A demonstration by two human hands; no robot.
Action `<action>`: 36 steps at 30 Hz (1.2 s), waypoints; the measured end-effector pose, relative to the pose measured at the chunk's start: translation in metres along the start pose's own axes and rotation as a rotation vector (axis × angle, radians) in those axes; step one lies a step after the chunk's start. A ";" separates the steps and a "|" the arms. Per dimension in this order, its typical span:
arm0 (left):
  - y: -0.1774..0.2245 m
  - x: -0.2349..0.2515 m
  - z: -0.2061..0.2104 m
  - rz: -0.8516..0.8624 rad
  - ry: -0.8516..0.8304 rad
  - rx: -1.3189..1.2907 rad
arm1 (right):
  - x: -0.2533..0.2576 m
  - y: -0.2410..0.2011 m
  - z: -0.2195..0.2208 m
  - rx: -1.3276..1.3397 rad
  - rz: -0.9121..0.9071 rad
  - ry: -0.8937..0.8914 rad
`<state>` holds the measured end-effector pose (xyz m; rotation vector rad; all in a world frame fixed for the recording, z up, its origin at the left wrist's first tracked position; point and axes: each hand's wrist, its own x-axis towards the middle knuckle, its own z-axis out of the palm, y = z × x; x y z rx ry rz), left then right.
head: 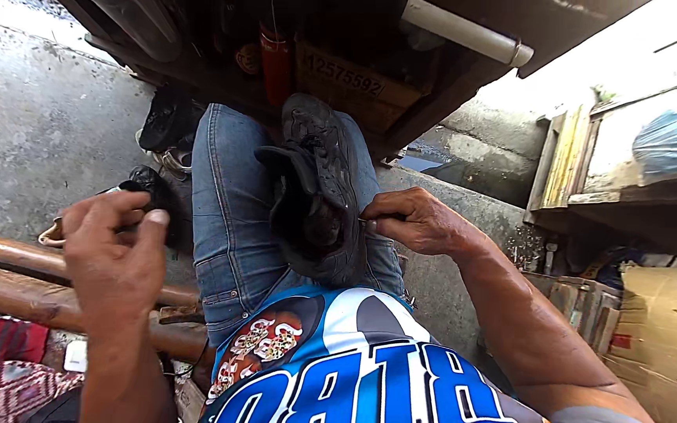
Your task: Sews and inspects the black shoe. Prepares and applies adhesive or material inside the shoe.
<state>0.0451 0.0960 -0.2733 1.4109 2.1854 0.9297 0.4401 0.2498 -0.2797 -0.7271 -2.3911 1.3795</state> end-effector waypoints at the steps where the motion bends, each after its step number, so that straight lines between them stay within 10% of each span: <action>1: 0.021 -0.003 0.007 0.065 -0.038 0.042 | 0.001 -0.001 -0.001 -0.008 0.003 -0.011; 9: 0.106 -0.013 0.100 0.526 -0.551 0.047 | 0.006 -0.008 -0.004 -0.054 0.017 -0.038; 15: 0.108 -0.015 0.086 0.556 -0.373 0.062 | 0.010 -0.021 -0.005 -0.183 0.159 -0.079; 23: 0.092 -0.002 0.078 0.055 -0.846 -1.186 | 0.027 -0.040 -0.008 -0.280 0.288 -0.175; 29: 0.101 -0.005 0.111 0.015 -0.559 -0.482 | 0.030 -0.035 -0.002 -0.243 0.264 -0.128; 36: 0.104 0.010 0.113 0.086 -0.851 -0.409 | 0.024 -0.032 0.003 -0.224 0.232 -0.080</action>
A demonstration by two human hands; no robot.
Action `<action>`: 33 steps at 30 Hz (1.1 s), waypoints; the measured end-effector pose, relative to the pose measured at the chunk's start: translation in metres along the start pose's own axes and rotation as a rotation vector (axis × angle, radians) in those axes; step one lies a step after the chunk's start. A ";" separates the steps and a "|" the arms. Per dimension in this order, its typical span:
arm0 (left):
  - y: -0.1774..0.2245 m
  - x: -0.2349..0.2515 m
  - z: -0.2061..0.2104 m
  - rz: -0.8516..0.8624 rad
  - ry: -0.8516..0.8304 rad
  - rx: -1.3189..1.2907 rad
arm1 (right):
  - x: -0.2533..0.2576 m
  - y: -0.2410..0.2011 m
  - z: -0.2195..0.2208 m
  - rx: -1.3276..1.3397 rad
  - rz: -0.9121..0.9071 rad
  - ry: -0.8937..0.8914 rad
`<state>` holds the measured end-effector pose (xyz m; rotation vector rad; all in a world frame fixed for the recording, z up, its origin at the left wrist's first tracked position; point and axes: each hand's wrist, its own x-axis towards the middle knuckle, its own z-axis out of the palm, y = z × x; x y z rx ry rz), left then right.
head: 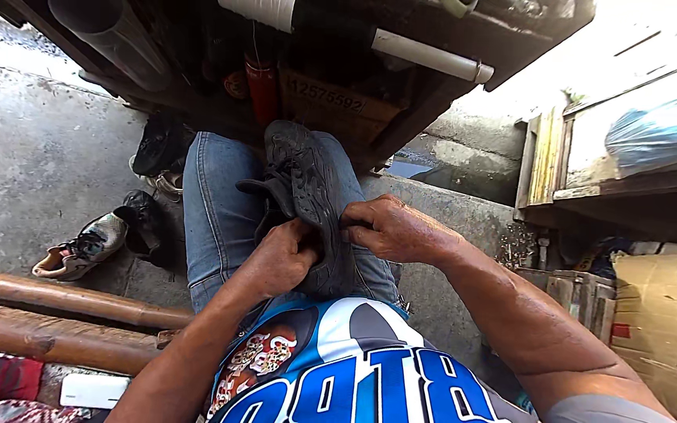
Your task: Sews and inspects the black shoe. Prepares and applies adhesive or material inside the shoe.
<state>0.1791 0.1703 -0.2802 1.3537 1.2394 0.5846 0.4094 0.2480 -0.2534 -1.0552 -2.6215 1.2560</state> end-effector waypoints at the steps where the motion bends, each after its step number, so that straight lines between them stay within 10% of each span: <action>1: 0.001 -0.001 0.000 -0.001 0.005 0.008 | -0.001 0.001 0.002 0.020 0.004 0.011; 13: 0.002 -0.003 0.018 0.184 0.194 0.139 | -0.054 0.060 0.009 -0.075 0.285 0.560; 22: -0.021 -0.025 -0.004 0.170 0.230 -0.008 | -0.030 0.016 0.033 0.960 -0.020 0.183; 27: -0.023 -0.028 -0.005 0.189 0.225 0.000 | -0.031 0.014 0.024 0.913 -0.133 -0.030; 33: -0.021 -0.028 -0.005 0.154 0.256 0.133 | -0.030 0.013 0.011 0.364 0.004 0.113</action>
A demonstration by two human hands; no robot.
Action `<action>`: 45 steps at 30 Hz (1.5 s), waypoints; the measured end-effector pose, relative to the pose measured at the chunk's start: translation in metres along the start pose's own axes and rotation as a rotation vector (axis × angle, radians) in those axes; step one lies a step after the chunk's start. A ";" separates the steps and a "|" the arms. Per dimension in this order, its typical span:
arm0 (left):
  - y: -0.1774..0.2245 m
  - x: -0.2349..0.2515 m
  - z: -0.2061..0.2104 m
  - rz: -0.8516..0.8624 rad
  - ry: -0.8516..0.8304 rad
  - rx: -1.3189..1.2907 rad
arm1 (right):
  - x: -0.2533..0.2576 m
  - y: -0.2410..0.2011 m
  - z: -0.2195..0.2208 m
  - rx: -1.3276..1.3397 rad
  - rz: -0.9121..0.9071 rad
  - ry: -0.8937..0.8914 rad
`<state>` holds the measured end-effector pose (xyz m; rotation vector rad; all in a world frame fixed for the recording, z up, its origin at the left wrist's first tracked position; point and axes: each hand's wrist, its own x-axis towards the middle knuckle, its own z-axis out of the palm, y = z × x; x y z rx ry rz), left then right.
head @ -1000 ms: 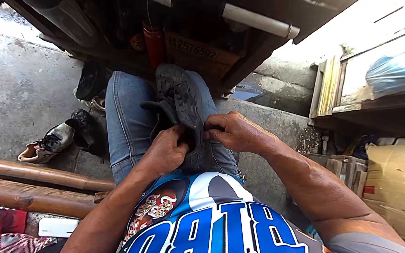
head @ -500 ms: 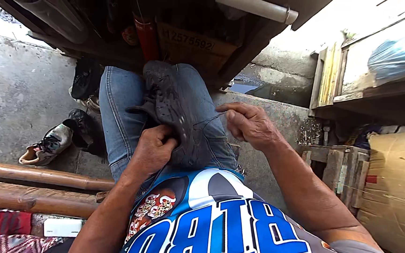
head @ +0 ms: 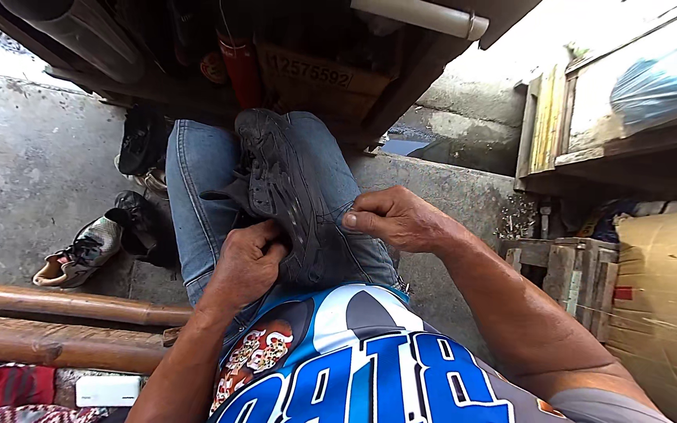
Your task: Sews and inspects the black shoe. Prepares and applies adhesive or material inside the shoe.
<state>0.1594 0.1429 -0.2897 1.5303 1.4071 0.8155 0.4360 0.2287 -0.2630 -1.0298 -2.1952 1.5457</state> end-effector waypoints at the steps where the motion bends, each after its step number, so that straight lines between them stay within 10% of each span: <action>1: 0.000 -0.001 0.000 -0.007 0.011 0.044 | -0.003 0.002 -0.006 -0.179 0.115 -0.067; 4: -0.001 -0.003 -0.003 -0.025 0.022 0.100 | -0.007 0.003 -0.015 -0.489 0.407 -0.139; 11: -0.002 -0.005 0.001 -0.004 0.036 0.098 | 0.016 0.005 0.005 -0.147 -0.038 0.164; 24: 0.001 -0.005 0.005 -0.092 0.049 0.068 | 0.004 -0.007 -0.001 -0.523 0.009 0.003; 31: -0.001 -0.009 0.003 -0.108 0.075 -0.006 | 0.002 0.000 0.015 0.015 0.195 -0.067; 45: -0.001 -0.008 0.004 -0.122 0.065 0.050 | 0.002 -0.004 0.019 0.085 0.264 -0.066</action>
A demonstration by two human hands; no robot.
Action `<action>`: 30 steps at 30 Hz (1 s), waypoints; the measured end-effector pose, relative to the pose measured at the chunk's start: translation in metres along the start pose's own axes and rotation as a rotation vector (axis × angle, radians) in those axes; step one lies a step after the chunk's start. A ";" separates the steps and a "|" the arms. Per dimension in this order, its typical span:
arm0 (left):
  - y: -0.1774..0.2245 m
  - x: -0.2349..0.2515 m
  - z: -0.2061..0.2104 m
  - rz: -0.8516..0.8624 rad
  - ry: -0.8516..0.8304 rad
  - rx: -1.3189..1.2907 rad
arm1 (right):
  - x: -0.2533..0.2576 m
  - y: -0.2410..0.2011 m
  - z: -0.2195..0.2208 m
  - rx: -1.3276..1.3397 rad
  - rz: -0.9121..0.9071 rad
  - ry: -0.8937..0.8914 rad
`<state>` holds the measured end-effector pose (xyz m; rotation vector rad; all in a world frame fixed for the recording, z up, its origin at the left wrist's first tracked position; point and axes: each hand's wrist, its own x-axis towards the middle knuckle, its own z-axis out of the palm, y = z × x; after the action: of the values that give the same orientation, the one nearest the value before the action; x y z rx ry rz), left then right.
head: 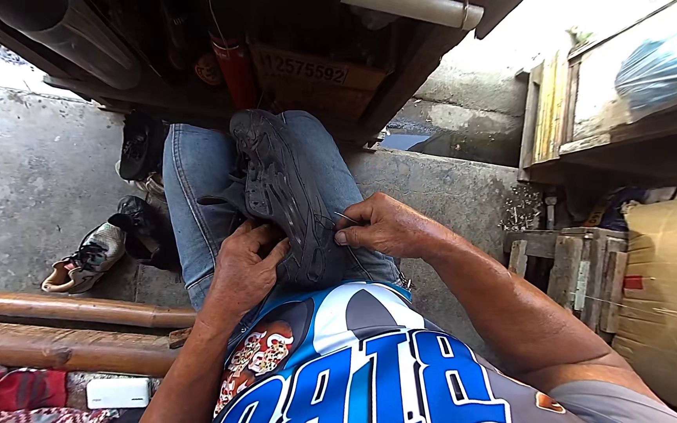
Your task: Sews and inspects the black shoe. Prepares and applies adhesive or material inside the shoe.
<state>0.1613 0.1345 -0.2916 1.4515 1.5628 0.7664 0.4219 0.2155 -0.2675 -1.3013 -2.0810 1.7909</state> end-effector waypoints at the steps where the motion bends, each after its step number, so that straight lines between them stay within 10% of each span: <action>1: 0.000 0.000 0.000 0.001 0.000 0.006 | -0.001 0.002 0.001 0.009 -0.011 0.012; 17: -0.038 -0.024 -0.073 -0.048 0.332 0.403 | -0.028 0.030 -0.025 0.655 -0.273 -0.108; 25: -0.010 -0.022 -0.061 0.249 -0.048 -1.032 | 0.017 0.011 0.008 1.076 -0.431 0.033; 30: -0.009 -0.025 -0.055 -0.069 0.036 -1.149 | 0.036 -0.007 0.035 1.116 -0.258 0.156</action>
<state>0.1079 0.1146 -0.2705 0.5194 0.8645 1.3348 0.3753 0.2130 -0.2878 -0.7395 -0.7898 2.0726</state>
